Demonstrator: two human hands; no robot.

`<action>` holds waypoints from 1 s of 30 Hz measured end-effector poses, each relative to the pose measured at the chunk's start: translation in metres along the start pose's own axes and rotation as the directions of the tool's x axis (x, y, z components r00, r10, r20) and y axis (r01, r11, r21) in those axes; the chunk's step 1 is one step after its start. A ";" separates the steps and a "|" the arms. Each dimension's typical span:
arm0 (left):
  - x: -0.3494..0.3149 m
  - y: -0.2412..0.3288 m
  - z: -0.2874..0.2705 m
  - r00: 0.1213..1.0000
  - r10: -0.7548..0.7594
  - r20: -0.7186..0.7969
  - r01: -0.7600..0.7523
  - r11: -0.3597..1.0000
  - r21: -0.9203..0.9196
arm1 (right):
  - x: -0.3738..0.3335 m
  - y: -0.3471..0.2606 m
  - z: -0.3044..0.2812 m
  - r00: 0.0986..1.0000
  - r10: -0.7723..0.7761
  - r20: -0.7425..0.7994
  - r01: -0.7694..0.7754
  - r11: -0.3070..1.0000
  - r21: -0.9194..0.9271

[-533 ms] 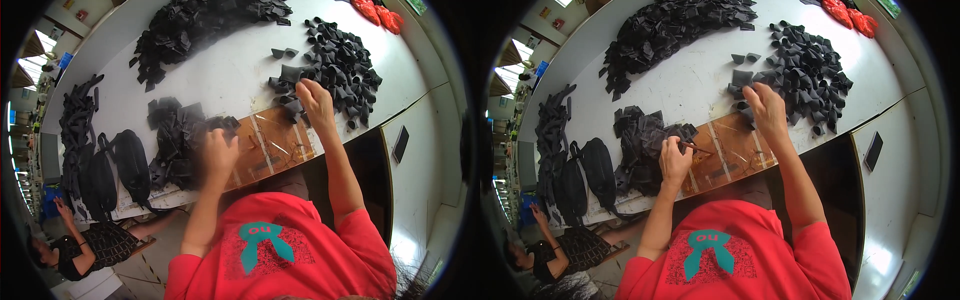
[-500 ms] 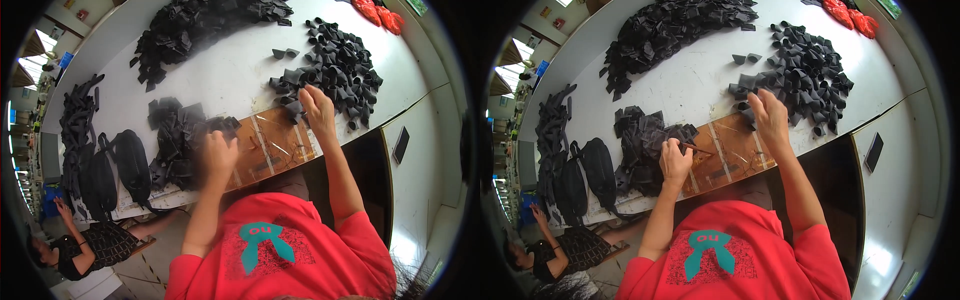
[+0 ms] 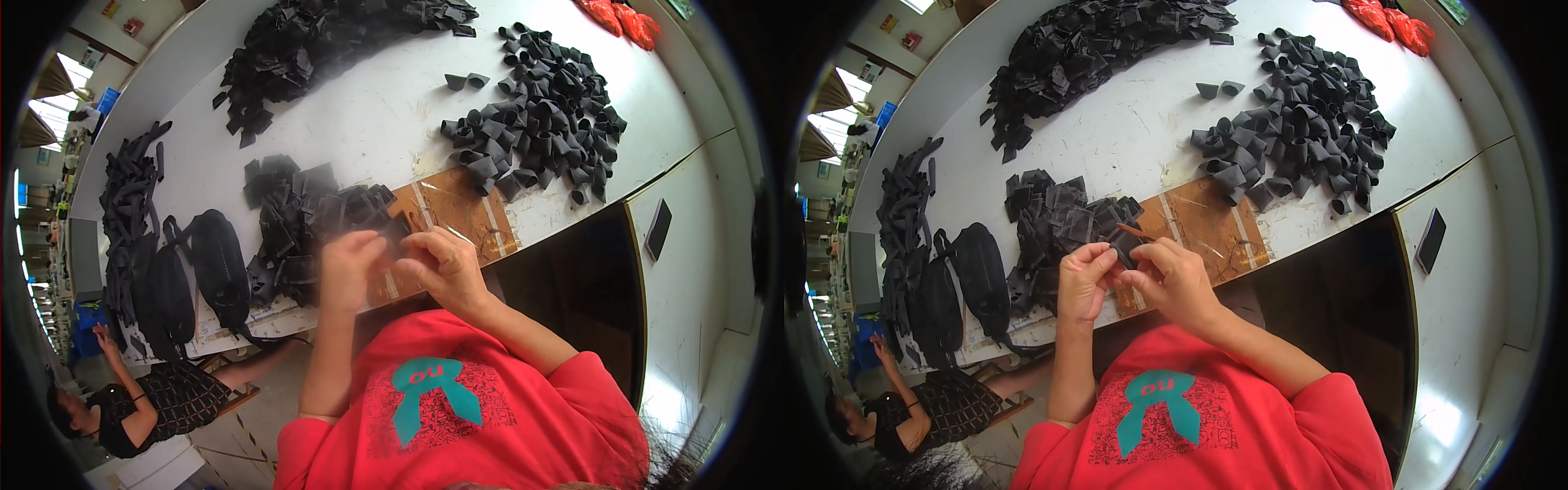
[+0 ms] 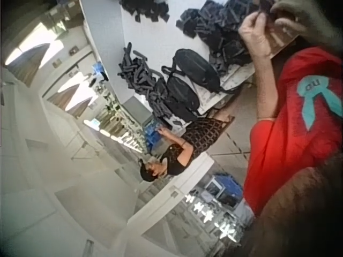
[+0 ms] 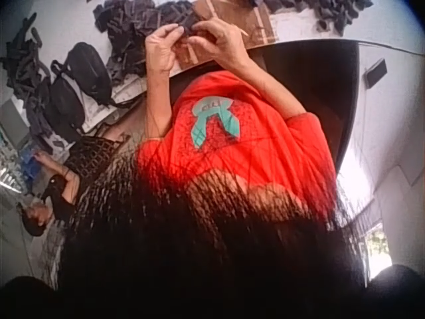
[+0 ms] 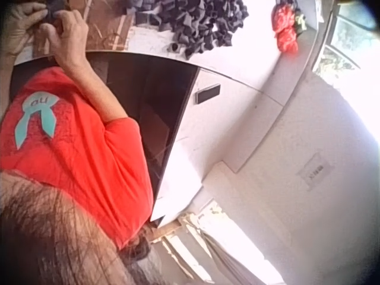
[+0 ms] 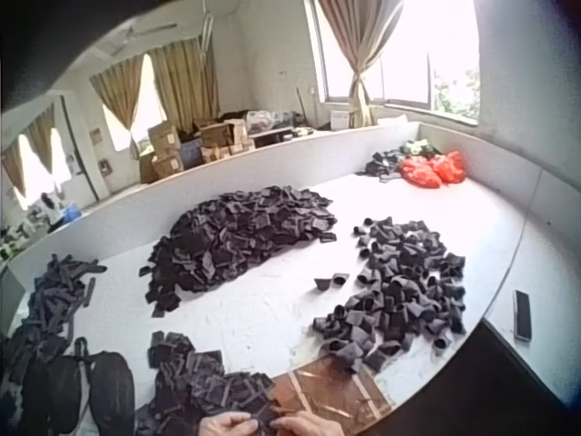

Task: Manually preparing and assembling small black foam or fabric components using an adhesive template on a workbench.

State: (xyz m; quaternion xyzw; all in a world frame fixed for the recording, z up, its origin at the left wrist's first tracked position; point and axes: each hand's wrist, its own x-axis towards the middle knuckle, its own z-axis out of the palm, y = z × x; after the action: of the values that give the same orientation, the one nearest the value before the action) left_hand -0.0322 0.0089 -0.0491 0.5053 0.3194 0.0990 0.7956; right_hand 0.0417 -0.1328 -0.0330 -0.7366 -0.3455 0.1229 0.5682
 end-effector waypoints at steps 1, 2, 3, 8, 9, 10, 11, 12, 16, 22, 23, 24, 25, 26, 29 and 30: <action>-0.008 0.002 0.006 1.000 -0.004 0.028 0.006 0.997 -0.077 | 0.001 -0.002 0.003 0.997 -0.048 -0.063 0.048 0.999 -0.001; -0.015 0.003 0.008 0.995 -0.005 0.099 0.017 0.993 -0.119 | 0.001 -0.003 0.005 0.987 -0.096 -0.126 0.096 0.995 -0.006; -0.020 0.004 0.010 0.995 0.000 0.097 0.012 0.992 -0.123 | 0.001 -0.006 0.005 0.987 -0.101 -0.122 0.101 0.995 -0.007; -0.033 -0.005 0.025 0.838 0.545 0.008 -0.475 0.723 0.502 | 0.001 -0.007 0.002 0.920 -0.392 -0.023 0.353 0.851 -0.389; -0.031 -0.011 0.026 0.635 0.769 0.080 -0.536 0.364 0.761 | 0.003 -0.006 0.004 0.883 -0.465 0.069 0.425 0.727 -0.539; -0.026 -0.015 0.031 0.599 0.801 0.003 -0.585 0.435 0.685 | 0.002 -0.004 0.005 0.870 -0.468 0.154 0.464 0.672 -0.577; -0.028 -0.013 0.028 0.592 0.806 0.001 -0.587 0.430 0.686 | 0.002 -0.001 0.007 0.866 -0.475 0.155 0.470 0.669 -0.576; -0.032 -0.004 0.030 0.808 0.573 -0.137 -0.491 0.783 0.383 | 0.001 0.004 0.009 0.894 -0.438 0.093 0.405 0.701 -0.587; -0.033 0.009 0.028 0.996 0.068 0.059 -0.044 0.936 -0.349 | 0.003 0.002 0.001 0.976 -0.207 -0.062 0.185 0.948 -0.260; -0.031 -0.005 0.038 0.769 0.639 -0.013 -0.586 0.713 0.386 | -0.003 0.000 -0.008 0.800 0.270 0.536 -0.561 0.020 0.827; -0.032 -0.001 0.040 0.768 0.640 -0.011 -0.589 0.712 0.382 | -0.001 -0.003 -0.010 0.802 0.270 0.533 -0.559 0.024 0.829; -0.032 0.006 0.043 0.871 0.488 -0.057 -0.465 0.856 0.225 | 0.004 -0.009 -0.015 0.821 0.300 0.486 -0.557 0.232 0.797; -0.033 0.014 0.045 0.946 0.316 -0.075 -0.312 0.948 0.056 | 0.009 -0.016 -0.020 0.840 0.317 0.440 -0.541 0.429 0.724; -0.030 0.024 0.042 0.988 0.153 0.003 -0.143 0.930 -0.338 | 0.014 -0.023 -0.024 0.862 0.323 0.391 -0.505 0.606 0.614; -0.026 0.053 0.038 0.831 0.089 0.549 0.395 0.600 -0.696 | 0.044 -0.040 -0.041 0.948 0.093 0.305 -0.245 0.824 0.511; -0.023 0.052 0.037 0.834 0.092 0.544 0.390 0.599 -0.699 | 0.054 -0.037 -0.042 0.926 0.118 0.359 -0.312 0.774 0.551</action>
State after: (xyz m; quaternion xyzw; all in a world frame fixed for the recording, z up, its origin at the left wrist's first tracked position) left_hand -0.0189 -0.0050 0.0164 0.0798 0.0545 0.0160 0.9952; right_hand 0.0913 -0.1249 0.0263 -0.5263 -0.2843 0.4022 0.6931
